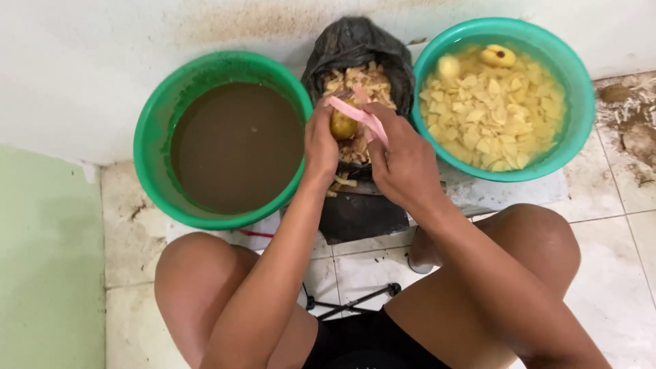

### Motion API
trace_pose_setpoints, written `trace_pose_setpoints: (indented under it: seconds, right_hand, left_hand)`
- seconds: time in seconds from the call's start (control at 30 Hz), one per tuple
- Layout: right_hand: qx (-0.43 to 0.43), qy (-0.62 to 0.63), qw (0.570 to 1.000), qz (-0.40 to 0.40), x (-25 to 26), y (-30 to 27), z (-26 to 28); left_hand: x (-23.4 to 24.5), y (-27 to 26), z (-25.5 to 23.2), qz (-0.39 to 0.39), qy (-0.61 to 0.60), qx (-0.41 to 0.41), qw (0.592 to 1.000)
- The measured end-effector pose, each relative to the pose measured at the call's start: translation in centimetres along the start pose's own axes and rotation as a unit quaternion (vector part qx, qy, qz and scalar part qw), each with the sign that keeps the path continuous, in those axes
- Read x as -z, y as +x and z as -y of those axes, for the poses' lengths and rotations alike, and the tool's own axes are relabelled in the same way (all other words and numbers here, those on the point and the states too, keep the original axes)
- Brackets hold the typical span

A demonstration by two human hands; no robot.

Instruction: The person is peeling potatoes with a manual peeler, dropping the peels into a bag and the peeled potatoes into a bucket of water.

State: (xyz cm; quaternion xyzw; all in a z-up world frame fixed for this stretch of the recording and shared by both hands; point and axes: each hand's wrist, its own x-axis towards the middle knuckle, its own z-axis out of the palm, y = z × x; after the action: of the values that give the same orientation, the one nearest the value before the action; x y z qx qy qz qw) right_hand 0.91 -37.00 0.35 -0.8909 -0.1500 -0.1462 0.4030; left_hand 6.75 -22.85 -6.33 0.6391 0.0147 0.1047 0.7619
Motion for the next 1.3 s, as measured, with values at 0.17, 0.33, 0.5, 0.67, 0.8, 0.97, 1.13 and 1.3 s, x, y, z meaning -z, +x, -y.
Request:
trace_pose_setpoints:
  seconds: [0.17,0.33,0.5,0.67,0.8,0.97,1.13,1.3]
  right_hand:
    - [0.028,-0.102,0.994,-0.001,-1.8,-0.2,-0.2]
    - [0.024,-0.14,0.99,-0.003,-2.7,-0.2,-0.4]
    - [0.02,-0.116,0.993,0.001,-2.6,-0.5,-0.4]
    - [0.018,-0.134,0.991,-0.003,-2.8,-0.9,-0.5]
    - [0.025,-0.138,0.99,0.001,-3.4,-0.8,-1.0]
    - [0.028,-0.119,0.992,-0.006,-3.5,-0.5,-1.6]
    - [0.031,-0.092,0.995,-0.007,-3.3,-0.6,-1.6]
    - [0.038,-0.1,0.994,0.0,-3.4,-1.0,-1.5]
  left_hand:
    - [-0.5,-0.5,-2.3,-0.008,-0.014,-0.03,0.999]
    - [1.1,0.7,-1.2,0.013,-0.013,-0.047,0.999]
    - [1.2,0.5,-1.8,0.028,-0.004,-0.073,0.997]
    - [1.1,0.1,-0.3,0.006,0.038,-0.064,0.997]
    - [1.1,0.1,0.1,-0.035,0.102,-0.047,0.993]
    - [2.1,1.5,3.4,-0.065,0.184,-0.087,0.977]
    - [1.6,1.6,1.9,-0.067,0.16,-0.102,0.98]
    - [2.2,3.3,1.8,-0.027,0.068,-0.058,0.996]
